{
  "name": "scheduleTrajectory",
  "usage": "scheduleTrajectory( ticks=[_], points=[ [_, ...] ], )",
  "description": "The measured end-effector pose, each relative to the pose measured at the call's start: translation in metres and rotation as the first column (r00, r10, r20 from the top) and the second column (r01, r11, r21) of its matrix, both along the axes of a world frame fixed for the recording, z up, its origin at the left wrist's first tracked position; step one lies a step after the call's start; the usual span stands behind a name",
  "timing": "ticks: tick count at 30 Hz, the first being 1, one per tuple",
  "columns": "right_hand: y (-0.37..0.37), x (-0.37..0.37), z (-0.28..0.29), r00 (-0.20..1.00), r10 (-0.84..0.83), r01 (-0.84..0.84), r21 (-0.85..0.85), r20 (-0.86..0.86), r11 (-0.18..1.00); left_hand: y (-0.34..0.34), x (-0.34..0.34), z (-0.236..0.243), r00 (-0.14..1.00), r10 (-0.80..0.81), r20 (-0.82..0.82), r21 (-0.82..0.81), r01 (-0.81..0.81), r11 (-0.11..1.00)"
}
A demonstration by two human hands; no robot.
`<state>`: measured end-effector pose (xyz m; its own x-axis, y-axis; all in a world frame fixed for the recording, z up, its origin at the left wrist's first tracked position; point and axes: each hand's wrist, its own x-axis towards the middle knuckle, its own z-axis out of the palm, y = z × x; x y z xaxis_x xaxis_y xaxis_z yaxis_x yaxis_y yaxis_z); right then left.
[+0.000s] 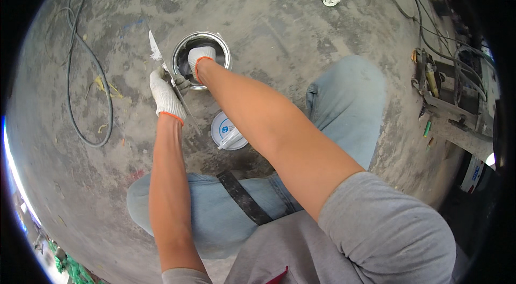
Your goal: The person applies a yellowish body filler to the rear quarter panel of a silver car using a small scraper and a larger metal plate. They spread the filler over the panel and then scrape excess material back onto the plate.
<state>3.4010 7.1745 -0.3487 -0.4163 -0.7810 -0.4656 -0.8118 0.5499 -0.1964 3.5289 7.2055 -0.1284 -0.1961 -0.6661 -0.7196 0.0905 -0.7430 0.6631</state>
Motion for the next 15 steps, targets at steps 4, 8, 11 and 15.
scheduleTrajectory(
  ticks=[4,8,11,15],
  points=[
    [-0.004,-0.01,0.031,0.999,0.015,-0.015,-0.005,0.049,1.0,0.002,-0.003,0.001,1.0,0.025,0.002,-0.019,-0.025,0.999],
    [0.026,-0.02,0.103,0.979,-0.066,0.086,-0.098,0.194,0.991,-0.001,-0.001,-0.001,0.998,0.022,-0.058,0.018,-0.021,1.0],
    [0.073,-0.03,0.178,0.783,-0.274,0.442,-0.189,0.558,0.877,-0.003,0.001,-0.001,0.997,0.05,-0.065,0.028,-0.048,0.998],
    [0.129,-0.041,0.285,0.48,-0.152,0.625,-0.216,0.864,0.75,-0.007,-0.001,0.014,0.986,0.095,-0.135,-0.005,-0.096,0.995]
  ],
)
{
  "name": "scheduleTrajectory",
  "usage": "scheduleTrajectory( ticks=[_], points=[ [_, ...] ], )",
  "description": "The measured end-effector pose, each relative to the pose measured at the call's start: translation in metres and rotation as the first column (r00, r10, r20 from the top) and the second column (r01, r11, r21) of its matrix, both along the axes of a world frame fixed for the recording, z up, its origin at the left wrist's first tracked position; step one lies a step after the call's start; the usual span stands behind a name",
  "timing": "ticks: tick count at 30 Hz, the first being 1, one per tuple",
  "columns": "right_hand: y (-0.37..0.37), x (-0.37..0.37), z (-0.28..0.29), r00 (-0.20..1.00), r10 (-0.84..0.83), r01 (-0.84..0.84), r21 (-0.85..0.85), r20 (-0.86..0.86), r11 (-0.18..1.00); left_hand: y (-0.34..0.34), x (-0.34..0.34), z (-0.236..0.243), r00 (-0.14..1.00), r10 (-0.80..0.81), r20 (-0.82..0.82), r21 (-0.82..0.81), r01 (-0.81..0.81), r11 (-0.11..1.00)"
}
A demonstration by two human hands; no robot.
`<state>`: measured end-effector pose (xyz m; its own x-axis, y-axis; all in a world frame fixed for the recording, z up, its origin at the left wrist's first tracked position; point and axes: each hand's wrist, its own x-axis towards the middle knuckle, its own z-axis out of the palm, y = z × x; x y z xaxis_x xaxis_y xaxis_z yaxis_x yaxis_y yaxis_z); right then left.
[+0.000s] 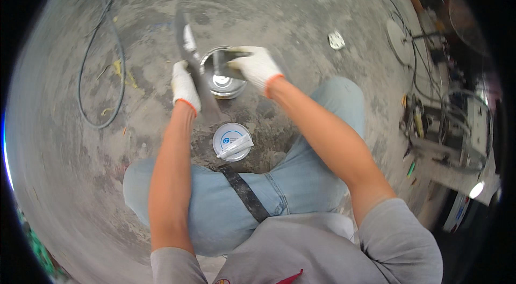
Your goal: The person applies a yellowish body filler to the rear quarter panel of a silver car using a small scraper and a larger metal plate. They spread the filler over the panel and then scrape excess material back onto the plate.
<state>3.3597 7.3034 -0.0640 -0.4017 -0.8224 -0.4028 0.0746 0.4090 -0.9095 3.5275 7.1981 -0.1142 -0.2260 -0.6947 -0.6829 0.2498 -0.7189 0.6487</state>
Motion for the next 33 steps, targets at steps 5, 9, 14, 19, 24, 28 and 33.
scheduleTrajectory(
  ticks=[5,9,14,19,24,28,33],
  points=[
    [0.03,0.01,0.096,0.958,-0.036,-0.063,-0.328,-0.285,0.942,0.009,-0.01,0.048,0.998,-0.016,-0.062,0.061,0.019,0.998],
    [0.038,0.026,0.117,0.731,-0.166,-0.245,-0.481,-0.662,0.842,0.028,-0.014,0.085,0.965,-0.048,-0.256,0.136,0.085,0.987],
    [0.033,0.035,0.102,0.363,-0.219,-0.591,-0.406,-0.906,0.697,0.026,-0.016,0.095,0.956,-0.04,-0.29,0.159,0.09,0.983],
    [0.023,0.024,0.093,0.218,-0.171,-0.622,-0.272,-0.961,0.734,0.015,-0.008,0.093,0.982,-0.005,-0.188,0.148,0.033,0.988],
    [0.012,0.002,0.062,0.437,0.006,-0.34,-0.159,-0.9,0.927,-0.004,0.015,0.097,0.945,0.147,-0.29,0.045,-0.14,0.989],
    [-0.011,-0.008,0.017,0.773,0.034,0.086,0.158,-0.633,0.984,-0.022,0.025,0.078,0.964,0.205,-0.171,-0.054,-0.217,0.975],
    [-0.039,0.0,-0.022,0.588,0.358,-0.158,0.332,-0.725,0.93,-0.019,0.021,0.034,0.982,0.149,-0.113,-0.014,-0.151,0.988]
  ],
)
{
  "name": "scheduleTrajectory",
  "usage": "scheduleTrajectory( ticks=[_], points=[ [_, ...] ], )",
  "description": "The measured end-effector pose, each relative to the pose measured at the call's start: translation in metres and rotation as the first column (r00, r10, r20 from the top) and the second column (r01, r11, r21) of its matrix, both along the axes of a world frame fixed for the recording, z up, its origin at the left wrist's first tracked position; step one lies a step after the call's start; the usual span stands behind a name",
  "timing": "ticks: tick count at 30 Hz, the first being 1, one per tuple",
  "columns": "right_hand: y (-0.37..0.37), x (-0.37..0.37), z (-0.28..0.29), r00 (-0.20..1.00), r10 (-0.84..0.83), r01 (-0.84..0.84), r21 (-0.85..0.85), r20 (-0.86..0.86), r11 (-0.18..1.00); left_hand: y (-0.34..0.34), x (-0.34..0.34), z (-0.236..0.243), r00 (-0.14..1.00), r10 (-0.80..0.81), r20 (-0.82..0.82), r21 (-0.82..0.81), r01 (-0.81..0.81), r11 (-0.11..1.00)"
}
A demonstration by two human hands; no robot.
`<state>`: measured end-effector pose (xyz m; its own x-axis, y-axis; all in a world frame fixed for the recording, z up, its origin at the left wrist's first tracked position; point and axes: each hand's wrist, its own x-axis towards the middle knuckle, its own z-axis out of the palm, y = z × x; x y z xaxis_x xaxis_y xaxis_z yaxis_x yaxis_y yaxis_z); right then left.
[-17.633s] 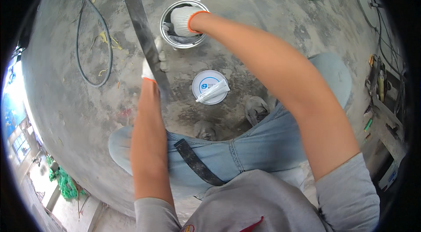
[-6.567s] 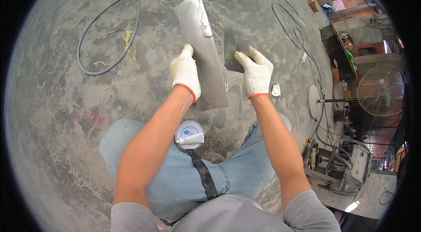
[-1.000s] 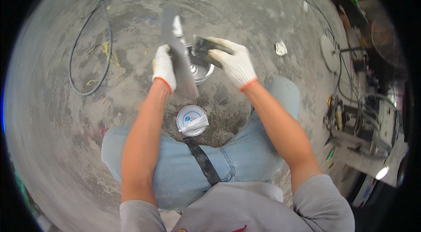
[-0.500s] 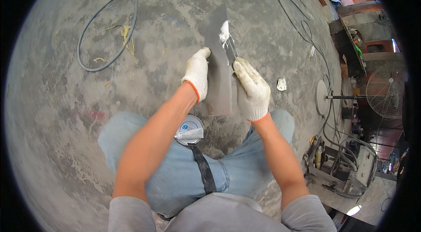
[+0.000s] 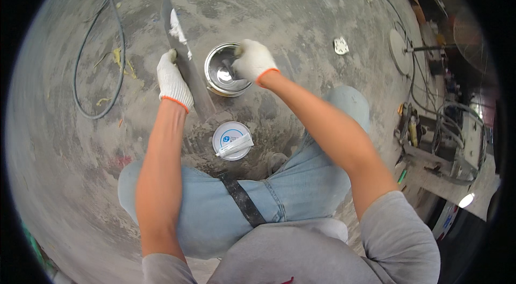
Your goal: The person applies a yellowish body filler to the rear quarter panel of a silver car using a small scraper and a larger metal plate. They spread the filler over the panel and then scrape excess material back onto the plate.
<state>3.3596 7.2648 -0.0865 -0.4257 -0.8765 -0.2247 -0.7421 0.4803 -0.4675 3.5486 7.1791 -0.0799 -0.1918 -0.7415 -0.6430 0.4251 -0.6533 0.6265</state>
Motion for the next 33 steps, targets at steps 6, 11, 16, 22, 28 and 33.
scheduleTrajectory(
  ticks=[6,11,16,22,28,33],
  points=[
    [-0.025,0.014,-0.039,0.82,0.528,-0.454,0.312,-0.22,0.835,0.016,0.0,-0.022,0.983,-0.153,0.1,0.081,0.145,0.986],
    [-0.033,0.012,-0.067,0.797,0.576,-0.497,0.345,-0.182,0.796,0.024,-0.003,-0.029,0.982,-0.183,0.042,0.11,0.178,0.978],
    [-0.034,0.018,-0.081,0.791,0.576,-0.508,0.304,-0.205,0.806,0.024,-0.007,-0.043,0.986,-0.165,-0.016,0.243,0.164,0.956],
    [-0.042,0.023,-0.1,0.856,0.513,-0.509,0.297,0.069,0.808,0.023,-0.005,-0.048,0.985,-0.161,-0.064,0.2,0.171,0.965],
    [-0.047,0.014,-0.08,0.712,0.68,-0.675,0.439,0.177,0.593,0.022,-0.014,-0.04,0.991,-0.131,-0.004,0.228,0.129,0.965],
    [-0.048,0.011,-0.027,0.6,0.798,-0.727,0.453,0.056,0.516,0.021,-0.017,-0.04,0.985,-0.171,0.031,0.2,0.161,0.967]
  ],
)
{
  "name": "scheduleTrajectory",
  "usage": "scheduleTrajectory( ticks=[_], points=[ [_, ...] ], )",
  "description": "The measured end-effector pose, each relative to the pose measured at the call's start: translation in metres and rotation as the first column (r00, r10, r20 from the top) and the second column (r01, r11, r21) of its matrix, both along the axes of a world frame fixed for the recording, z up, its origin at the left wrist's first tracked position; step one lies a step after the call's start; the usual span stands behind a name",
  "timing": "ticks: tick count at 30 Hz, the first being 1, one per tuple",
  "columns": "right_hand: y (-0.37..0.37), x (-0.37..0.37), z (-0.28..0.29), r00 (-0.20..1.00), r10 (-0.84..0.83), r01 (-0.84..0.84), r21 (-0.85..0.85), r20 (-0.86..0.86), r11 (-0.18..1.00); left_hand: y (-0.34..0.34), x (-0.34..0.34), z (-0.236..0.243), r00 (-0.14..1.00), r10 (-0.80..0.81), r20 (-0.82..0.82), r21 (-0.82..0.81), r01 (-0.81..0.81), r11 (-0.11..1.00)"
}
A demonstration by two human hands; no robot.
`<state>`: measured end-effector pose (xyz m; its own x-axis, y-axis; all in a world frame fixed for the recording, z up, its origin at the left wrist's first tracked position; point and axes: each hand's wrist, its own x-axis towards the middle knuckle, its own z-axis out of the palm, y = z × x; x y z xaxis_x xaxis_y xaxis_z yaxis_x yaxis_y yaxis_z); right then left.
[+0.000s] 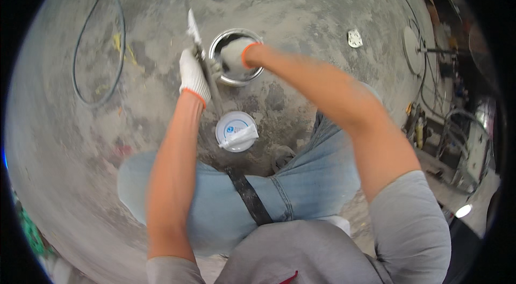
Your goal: The person applies a yellowish body filler to the rear quarter panel of a silver car using a small scraper and a larger metal plate. They spread the filler over the panel and then scrape excess material back onto the plate.
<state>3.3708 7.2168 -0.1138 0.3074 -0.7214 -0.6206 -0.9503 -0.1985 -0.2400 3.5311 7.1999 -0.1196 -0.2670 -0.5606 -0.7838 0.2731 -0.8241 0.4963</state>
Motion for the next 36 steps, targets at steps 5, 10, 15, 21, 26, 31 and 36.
scheduleTrajectory(
  ticks=[5,10,15,21,26,31,36],
  points=[
    [-0.004,-0.016,0.049,0.994,-0.094,0.093,0.028,0.063,0.995,0.004,-0.001,-0.002,1.0,0.024,0.014,-0.091,-0.023,0.996],
    [0.015,-0.039,0.087,0.926,-0.287,0.33,-0.16,0.243,0.93,0.004,-0.001,0.0,0.998,0.061,0.016,-0.018,-0.061,0.998],
    [0.036,-0.037,0.106,0.893,-0.42,0.449,-0.253,0.164,0.857,0.007,0.001,0.006,0.996,0.08,-0.03,0.031,-0.079,0.996],
    [0.033,-0.038,0.082,0.737,-0.598,0.666,-0.192,0.315,0.721,0.015,0.005,0.017,0.983,0.118,0.144,-0.018,-0.117,0.993],
    [0.058,-0.047,0.06,0.155,-0.752,0.981,-0.012,0.641,0.192,0.001,0.016,0.011,0.964,0.08,0.254,-0.163,-0.039,0.986],
    [0.111,-0.013,0.036,-0.716,-0.464,0.69,0.63,0.521,-0.356,-0.025,0.001,-0.007,0.977,0.071,0.201,-0.213,-0.027,0.977],
    [0.116,-0.018,0.006,-0.793,-0.324,0.605,0.734,0.516,-0.31,-0.001,-0.008,-0.005,0.926,-0.141,0.35,-0.161,0.208,0.965]
  ],
)
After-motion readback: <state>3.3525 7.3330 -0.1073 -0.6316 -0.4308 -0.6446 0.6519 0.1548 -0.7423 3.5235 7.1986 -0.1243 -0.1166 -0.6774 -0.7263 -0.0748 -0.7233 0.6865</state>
